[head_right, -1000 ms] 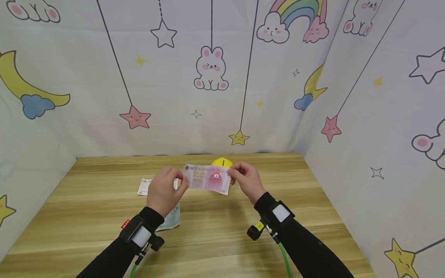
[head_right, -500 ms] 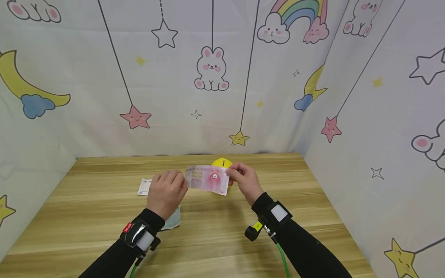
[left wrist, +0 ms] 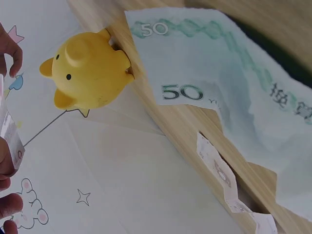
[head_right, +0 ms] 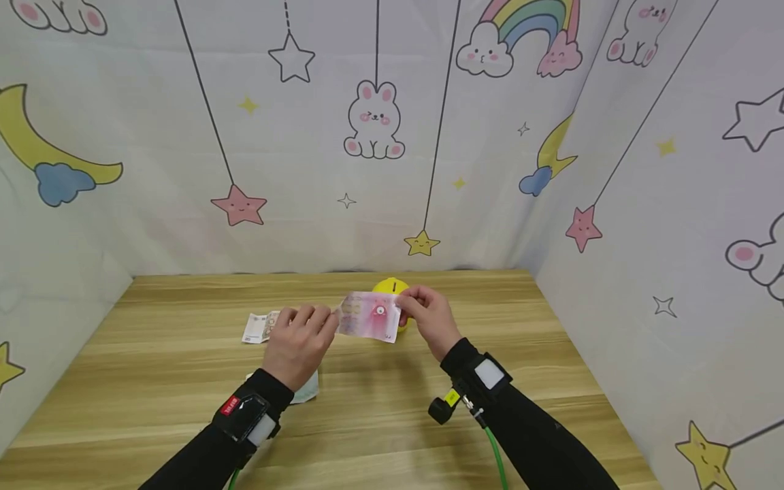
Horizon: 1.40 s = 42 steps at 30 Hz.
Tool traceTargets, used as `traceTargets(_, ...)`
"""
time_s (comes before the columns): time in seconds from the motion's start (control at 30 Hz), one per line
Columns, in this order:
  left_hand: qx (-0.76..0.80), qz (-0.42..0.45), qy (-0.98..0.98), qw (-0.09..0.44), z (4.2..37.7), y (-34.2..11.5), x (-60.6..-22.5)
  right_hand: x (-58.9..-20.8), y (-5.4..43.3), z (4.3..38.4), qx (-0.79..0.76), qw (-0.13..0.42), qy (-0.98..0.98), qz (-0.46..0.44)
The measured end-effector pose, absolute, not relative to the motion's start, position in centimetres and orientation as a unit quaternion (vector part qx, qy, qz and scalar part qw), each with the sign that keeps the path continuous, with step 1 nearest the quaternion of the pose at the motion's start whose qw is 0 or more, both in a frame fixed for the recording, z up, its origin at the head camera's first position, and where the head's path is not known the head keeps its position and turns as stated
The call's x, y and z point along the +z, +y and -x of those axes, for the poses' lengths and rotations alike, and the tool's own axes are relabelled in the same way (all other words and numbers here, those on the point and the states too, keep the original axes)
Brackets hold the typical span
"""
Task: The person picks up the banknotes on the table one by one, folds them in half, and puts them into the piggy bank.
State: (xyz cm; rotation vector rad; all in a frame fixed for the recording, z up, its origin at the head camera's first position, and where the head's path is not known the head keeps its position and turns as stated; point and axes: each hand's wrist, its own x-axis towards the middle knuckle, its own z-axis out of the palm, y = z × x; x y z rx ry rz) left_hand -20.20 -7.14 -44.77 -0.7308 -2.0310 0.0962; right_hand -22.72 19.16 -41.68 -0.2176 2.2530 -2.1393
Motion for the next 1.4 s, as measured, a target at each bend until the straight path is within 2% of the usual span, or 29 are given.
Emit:
traceTargets(0.3,0.078,0.323,-0.799,0.501,20.1,-5.6,-44.1,-41.4,18.0,22.7,-0.639,0.010,0.759,0.123)
traceTargets(0.67,0.002,0.297,-0.843,0.448,19.5,-4.1,-43.6,-41.6,17.4,22.7,-0.600,-0.010,0.786,0.152)
traceTargets(1.4,-0.082,0.271,-0.841,0.460,19.6,-2.3,-43.4,-41.3,16.7,22.0,-0.609,-0.057,0.774,0.166)
